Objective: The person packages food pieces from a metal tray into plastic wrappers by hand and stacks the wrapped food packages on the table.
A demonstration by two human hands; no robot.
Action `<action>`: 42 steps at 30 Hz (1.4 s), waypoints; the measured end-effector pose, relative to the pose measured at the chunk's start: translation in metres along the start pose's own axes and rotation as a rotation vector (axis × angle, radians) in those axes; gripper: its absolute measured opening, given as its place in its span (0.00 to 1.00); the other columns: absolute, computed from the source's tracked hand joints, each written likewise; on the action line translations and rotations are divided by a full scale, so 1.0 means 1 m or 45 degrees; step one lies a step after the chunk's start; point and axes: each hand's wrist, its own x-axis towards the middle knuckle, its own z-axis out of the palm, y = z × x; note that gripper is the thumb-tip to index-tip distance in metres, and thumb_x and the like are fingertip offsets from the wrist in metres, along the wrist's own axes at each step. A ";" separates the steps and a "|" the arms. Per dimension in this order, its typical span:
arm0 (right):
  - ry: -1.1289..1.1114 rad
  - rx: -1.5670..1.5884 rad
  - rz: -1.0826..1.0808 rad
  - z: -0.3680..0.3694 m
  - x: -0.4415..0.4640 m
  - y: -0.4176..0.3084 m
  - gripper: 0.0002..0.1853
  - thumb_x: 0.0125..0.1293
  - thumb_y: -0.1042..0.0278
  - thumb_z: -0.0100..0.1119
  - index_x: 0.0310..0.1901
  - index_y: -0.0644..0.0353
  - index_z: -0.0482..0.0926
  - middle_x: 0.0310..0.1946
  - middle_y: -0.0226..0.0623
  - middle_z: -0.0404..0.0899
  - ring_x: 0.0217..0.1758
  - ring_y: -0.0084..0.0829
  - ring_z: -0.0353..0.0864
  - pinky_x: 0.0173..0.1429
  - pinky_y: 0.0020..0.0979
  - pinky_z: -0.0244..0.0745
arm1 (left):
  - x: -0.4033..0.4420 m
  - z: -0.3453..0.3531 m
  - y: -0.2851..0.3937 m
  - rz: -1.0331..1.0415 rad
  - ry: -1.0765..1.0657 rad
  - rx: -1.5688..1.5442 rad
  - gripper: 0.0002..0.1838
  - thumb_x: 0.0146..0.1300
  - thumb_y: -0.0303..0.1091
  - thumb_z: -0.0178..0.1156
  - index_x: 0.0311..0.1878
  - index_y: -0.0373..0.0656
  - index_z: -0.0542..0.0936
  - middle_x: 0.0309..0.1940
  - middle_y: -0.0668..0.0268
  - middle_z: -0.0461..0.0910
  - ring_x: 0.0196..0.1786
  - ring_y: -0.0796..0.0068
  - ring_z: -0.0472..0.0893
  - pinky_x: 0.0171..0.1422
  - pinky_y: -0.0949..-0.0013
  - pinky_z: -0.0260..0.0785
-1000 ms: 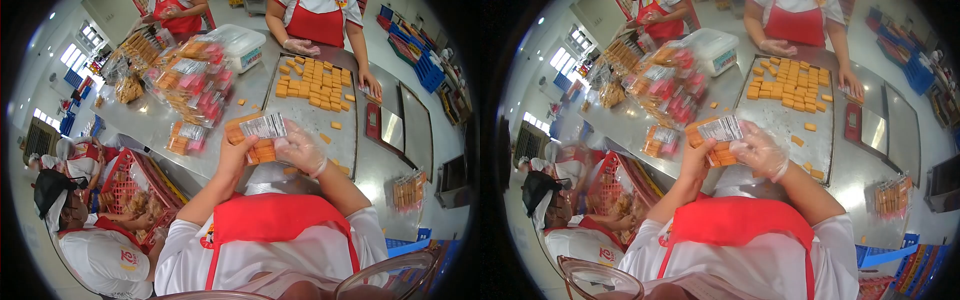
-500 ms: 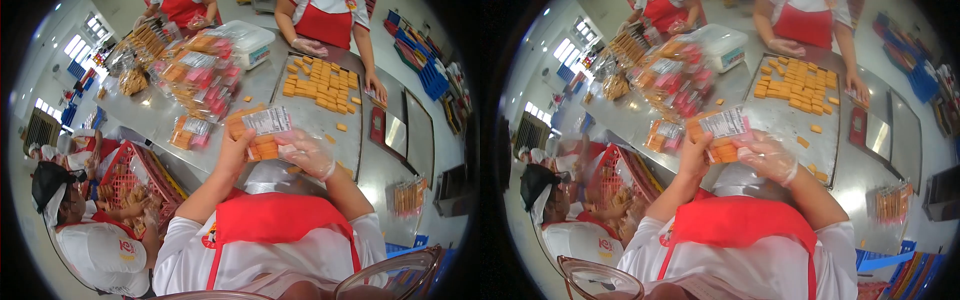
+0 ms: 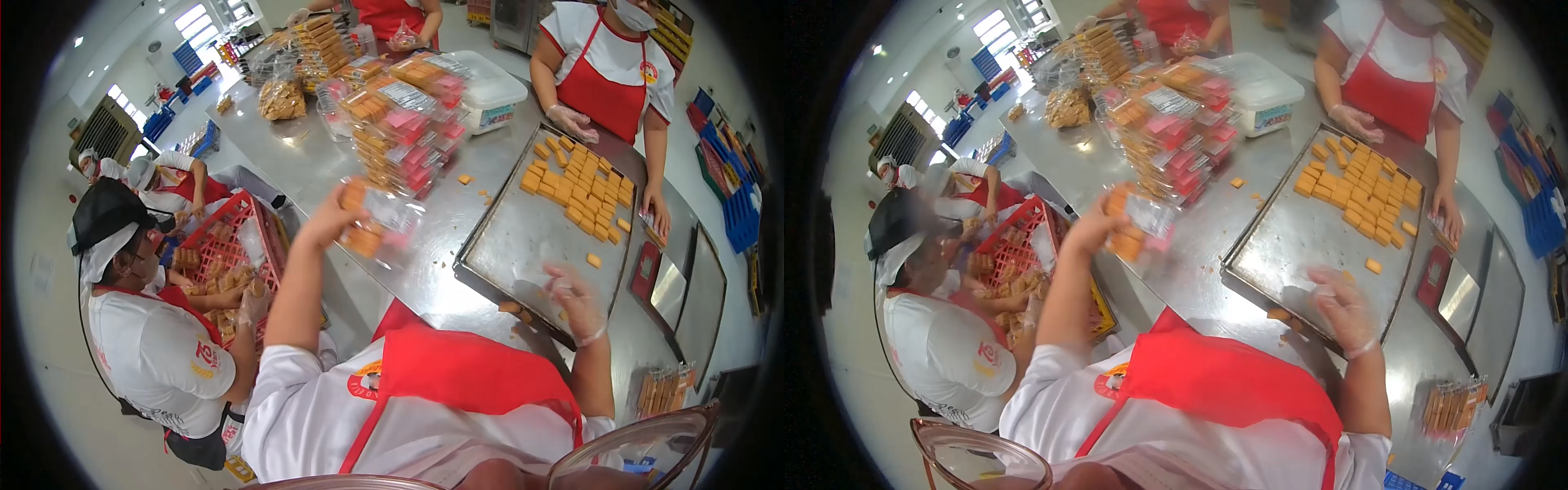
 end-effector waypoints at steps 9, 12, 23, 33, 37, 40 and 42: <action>0.199 -0.041 0.198 -0.026 -0.022 -0.025 0.11 0.54 0.70 0.52 0.40 0.61 0.75 0.34 0.30 0.73 0.33 0.20 0.70 0.40 0.23 0.66 | 0.060 -0.039 0.002 -0.066 -0.160 0.266 0.40 0.42 0.30 0.66 0.61 0.41 0.60 0.48 0.64 0.71 0.44 0.75 0.72 0.48 0.68 0.67; 0.112 0.205 0.389 -0.011 -0.014 -0.018 0.06 0.54 0.67 0.57 0.30 0.56 0.72 0.25 0.26 0.69 0.29 0.17 0.68 0.31 0.22 0.66 | 0.035 0.044 0.011 0.118 -0.499 -0.136 0.44 0.41 0.31 0.69 0.63 0.40 0.58 0.49 0.65 0.71 0.49 0.73 0.74 0.50 0.71 0.68; -0.118 -1.087 -0.321 0.011 0.012 0.005 0.20 0.52 0.60 0.58 0.48 0.54 0.72 0.33 0.40 0.77 0.35 0.36 0.75 0.38 0.37 0.71 | -0.006 0.225 -0.010 0.115 -0.500 -0.366 0.39 0.52 0.37 0.63 0.65 0.45 0.54 0.56 0.60 0.65 0.56 0.64 0.68 0.58 0.62 0.64; 1.446 0.254 0.261 -0.179 -0.059 0.095 0.16 0.67 0.55 0.40 0.34 0.60 0.72 0.24 0.30 0.74 0.22 0.20 0.70 0.21 0.20 0.61 | -0.018 0.043 -0.079 0.846 0.974 0.940 0.30 0.61 0.39 0.54 0.62 0.38 0.56 0.63 0.53 0.53 0.61 0.55 0.61 0.65 0.57 0.52; 1.563 0.724 0.267 -0.193 -0.085 0.096 0.16 0.67 0.53 0.39 0.33 0.57 0.71 0.22 0.31 0.75 0.18 0.19 0.68 0.17 0.19 0.57 | -0.013 0.008 -0.090 0.342 1.135 0.822 0.32 0.65 0.46 0.44 0.66 0.38 0.48 0.66 0.51 0.47 0.66 0.54 0.54 0.67 0.58 0.47; 1.466 0.924 0.442 -0.185 -0.100 0.096 0.19 0.66 0.48 0.39 0.38 0.57 0.68 0.20 0.36 0.74 0.14 0.19 0.64 0.12 0.16 0.53 | -0.006 0.012 -0.087 0.187 1.017 0.554 0.32 0.67 0.48 0.38 0.67 0.40 0.44 0.68 0.51 0.43 0.68 0.56 0.51 0.68 0.60 0.46; 1.377 1.072 0.528 -0.165 -0.110 0.083 0.22 0.64 0.43 0.39 0.38 0.57 0.67 0.19 0.35 0.74 0.14 0.19 0.64 0.13 0.16 0.54 | -0.001 0.026 -0.075 0.232 1.017 0.472 0.30 0.68 0.46 0.35 0.68 0.42 0.45 0.68 0.51 0.43 0.67 0.55 0.53 0.67 0.60 0.49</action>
